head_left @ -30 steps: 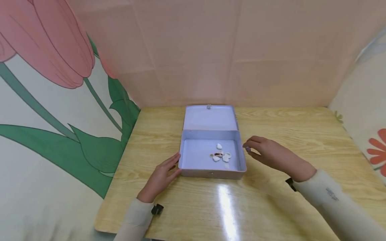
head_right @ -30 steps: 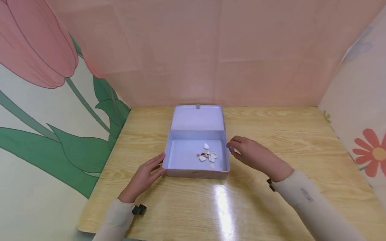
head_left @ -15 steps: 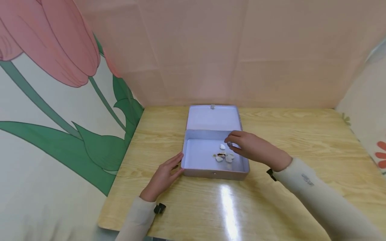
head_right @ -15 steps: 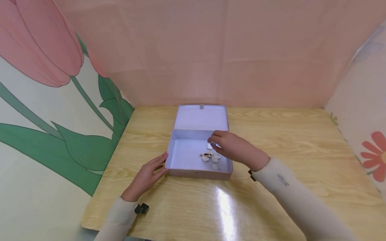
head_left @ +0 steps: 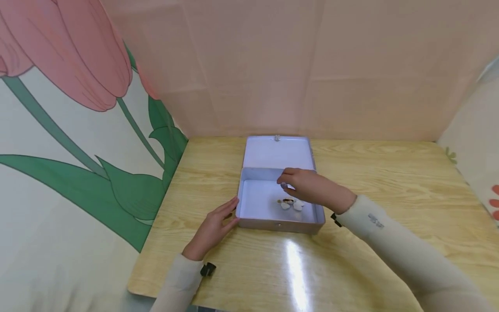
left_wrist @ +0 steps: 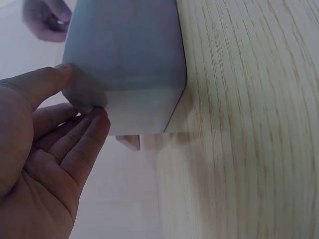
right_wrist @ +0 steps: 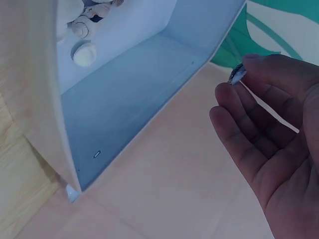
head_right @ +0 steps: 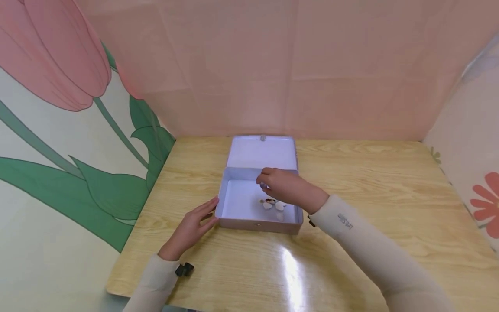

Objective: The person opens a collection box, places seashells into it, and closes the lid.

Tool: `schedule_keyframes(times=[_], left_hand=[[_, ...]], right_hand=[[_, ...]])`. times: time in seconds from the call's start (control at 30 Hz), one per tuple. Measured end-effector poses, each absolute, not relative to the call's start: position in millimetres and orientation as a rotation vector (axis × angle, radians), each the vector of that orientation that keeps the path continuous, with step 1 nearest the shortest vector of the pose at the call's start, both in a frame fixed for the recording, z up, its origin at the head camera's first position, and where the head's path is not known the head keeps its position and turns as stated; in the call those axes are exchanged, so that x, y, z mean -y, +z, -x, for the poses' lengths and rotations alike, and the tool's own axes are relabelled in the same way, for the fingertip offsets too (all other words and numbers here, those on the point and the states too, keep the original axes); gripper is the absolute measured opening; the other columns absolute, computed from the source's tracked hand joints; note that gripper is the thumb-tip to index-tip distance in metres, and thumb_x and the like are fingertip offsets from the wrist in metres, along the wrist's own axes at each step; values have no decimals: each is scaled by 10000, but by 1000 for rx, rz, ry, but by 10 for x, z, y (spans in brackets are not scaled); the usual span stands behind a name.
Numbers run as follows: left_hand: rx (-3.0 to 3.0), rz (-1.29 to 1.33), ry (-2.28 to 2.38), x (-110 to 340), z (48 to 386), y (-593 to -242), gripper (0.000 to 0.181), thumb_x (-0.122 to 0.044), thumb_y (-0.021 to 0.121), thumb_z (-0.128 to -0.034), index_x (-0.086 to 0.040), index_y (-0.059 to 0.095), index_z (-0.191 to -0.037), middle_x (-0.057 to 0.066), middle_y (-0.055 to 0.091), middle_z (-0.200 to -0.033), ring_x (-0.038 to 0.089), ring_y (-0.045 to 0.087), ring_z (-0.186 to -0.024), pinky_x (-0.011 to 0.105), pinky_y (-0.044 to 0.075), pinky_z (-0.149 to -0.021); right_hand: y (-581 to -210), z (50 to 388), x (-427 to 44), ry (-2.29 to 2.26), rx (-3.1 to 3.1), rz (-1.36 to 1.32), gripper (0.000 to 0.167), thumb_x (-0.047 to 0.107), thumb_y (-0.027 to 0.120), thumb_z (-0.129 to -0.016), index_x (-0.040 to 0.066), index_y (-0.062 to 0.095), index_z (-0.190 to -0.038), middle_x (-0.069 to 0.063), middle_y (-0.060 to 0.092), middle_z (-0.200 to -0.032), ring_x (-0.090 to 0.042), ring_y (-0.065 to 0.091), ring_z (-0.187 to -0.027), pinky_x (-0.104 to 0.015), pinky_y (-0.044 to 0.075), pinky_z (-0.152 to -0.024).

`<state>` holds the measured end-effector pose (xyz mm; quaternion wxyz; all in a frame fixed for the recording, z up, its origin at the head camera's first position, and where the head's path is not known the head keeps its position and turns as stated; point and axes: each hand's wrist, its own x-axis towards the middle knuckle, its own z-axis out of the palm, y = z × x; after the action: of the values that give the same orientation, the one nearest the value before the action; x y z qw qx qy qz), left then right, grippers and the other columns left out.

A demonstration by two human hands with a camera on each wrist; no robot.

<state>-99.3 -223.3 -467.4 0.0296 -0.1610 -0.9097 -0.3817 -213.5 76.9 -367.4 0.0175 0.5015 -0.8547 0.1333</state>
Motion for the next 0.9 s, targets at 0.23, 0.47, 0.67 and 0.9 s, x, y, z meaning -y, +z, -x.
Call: schedule_keyframes(times=[0.23, 0.47, 0.67, 0.9], left_hand=[[2803, 496, -1174, 2216, 982, -4659, 582, -186, 676, -930, -88, 452, -1459, 1, 388, -1517, 147, 430, -1328, 222, 494, -946], [2801, 488, -1176, 2223, 981, -4661, 582, -184, 679, -928, -86, 456, -1456, -8, 392, -1514, 143, 434, -1326, 218, 492, -947], [2804, 494, -1178, 2227, 979, -4658, 580, -199, 670, -933, -87, 452, -1459, 0, 396, -1513, 144, 434, -1327, 216, 492, -946], [2792, 512, -1196, 2231, 976, -4644, 589, -185, 675, -930, -68, 444, -1460, 51, 408, -1508, 159, 445, -1319, 229, 501, -940]], right_hand=[[-3763, 2159, -743, 379, 2637, -1566, 151, 82, 724, -879, 57, 698, -1026, -60, 644, -982, -176, 651, -853, -286, 570, -702], [-3804, 2171, -690, 372, 2579, -1617, 147, 82, 726, -881, 52, 699, -1022, -64, 636, -970, -167, 646, -855, -265, 568, -700], [-3814, 2146, -643, 348, 2614, -1642, 190, 98, 736, -875, 68, 695, -1058, -52, 637, -979, -162, 643, -842, -261, 561, -691], [-3858, 2130, -635, 354, 2645, -1630, 200, 114, 735, -879, 82, 694, -1073, -40, 639, -994, -154, 644, -859, -264, 561, -701]])
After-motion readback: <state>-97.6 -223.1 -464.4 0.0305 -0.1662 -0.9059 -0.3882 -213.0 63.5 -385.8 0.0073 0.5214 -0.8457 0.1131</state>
